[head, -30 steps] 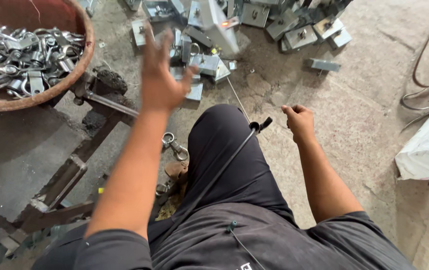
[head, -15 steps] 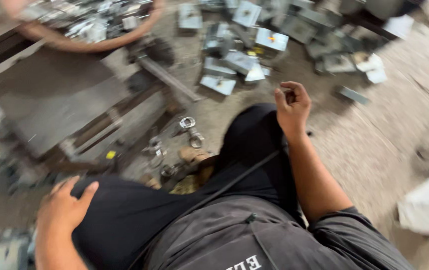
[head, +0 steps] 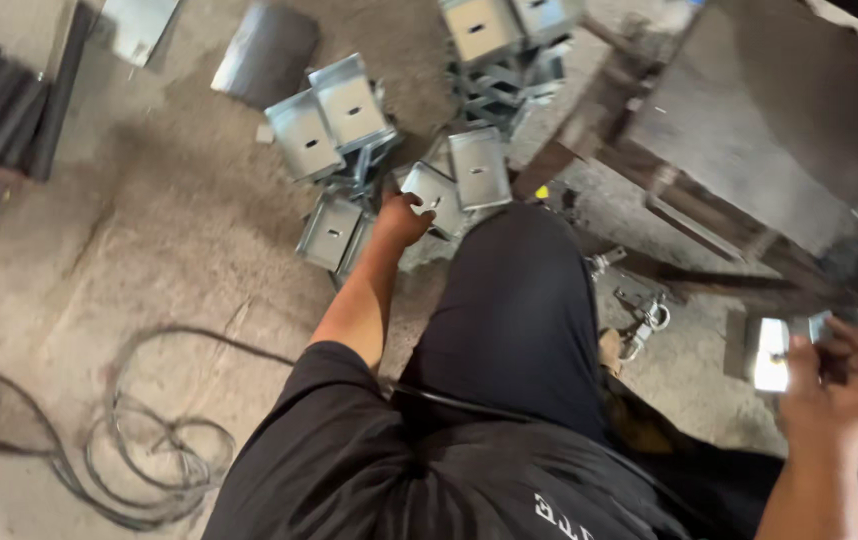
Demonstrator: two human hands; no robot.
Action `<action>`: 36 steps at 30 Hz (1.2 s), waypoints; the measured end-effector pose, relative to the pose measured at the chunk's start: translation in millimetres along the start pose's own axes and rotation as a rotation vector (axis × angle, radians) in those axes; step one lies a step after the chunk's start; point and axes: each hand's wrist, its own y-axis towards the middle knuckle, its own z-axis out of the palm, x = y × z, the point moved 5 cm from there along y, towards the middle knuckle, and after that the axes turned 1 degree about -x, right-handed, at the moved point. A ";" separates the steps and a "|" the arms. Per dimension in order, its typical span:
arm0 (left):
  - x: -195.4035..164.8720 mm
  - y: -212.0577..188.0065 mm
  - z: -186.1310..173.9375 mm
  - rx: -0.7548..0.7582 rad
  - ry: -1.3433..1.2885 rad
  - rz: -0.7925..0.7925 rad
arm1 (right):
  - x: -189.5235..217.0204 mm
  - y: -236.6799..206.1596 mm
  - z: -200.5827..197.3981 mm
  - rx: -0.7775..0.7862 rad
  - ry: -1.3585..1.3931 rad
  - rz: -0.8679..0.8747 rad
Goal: The person sits on the floor and uses a welding torch to attach metal rings to small metal boxes. They pick up a box, place a ring on it, weld the connection, and then set the finished item aside, repeating the process with multiple parts.
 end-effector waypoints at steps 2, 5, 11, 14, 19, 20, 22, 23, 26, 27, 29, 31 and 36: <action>29.2 10.8 -15.4 -0.134 0.071 -0.081 | -9.0 5.3 23.7 0.052 0.015 0.041; 50.6 36.4 -44.2 -0.232 0.192 -0.131 | -11.5 14.5 49.4 0.107 -0.063 0.026; 78.3 110.6 -60.5 0.141 0.529 -0.216 | 14.8 30.6 87.5 0.191 -0.183 0.100; 85.5 126.5 -56.9 0.157 0.624 -0.250 | 30.4 31.8 94.1 0.235 -0.290 0.184; 42.5 138.3 -77.9 -0.041 0.358 -0.076 | 50.0 32.1 82.8 0.302 -0.450 0.118; 23.9 140.3 -93.9 -0.099 0.281 -0.016 | 50.6 31.6 78.8 0.305 -0.439 0.142; -18.4 135.7 -126.9 -0.067 -0.075 0.114 | 54.5 32.7 69.2 0.250 -0.445 0.111; -43.3 127.4 -141.5 -0.038 -0.255 0.178 | 56.3 33.1 62.5 0.224 -0.455 0.102; -121.7 78.2 -172.0 0.102 -0.609 0.267 | 64.2 40.5 49.3 0.169 -0.576 -0.051; -155.0 57.0 -175.5 0.201 -0.819 0.351 | 63.8 45.6 42.5 0.196 -0.578 -0.058; -221.4 12.1 -181.6 0.455 -1.226 0.492 | 64.7 51.7 30.5 0.210 -0.513 -0.077; -287.8 -25.9 -173.9 0.537 -1.053 0.618 | 68.5 59.3 13.2 0.199 -0.397 -0.135; -421.2 -113.3 -82.0 0.454 -0.219 0.874 | 57.4 63.1 -24.8 -0.019 0.048 0.023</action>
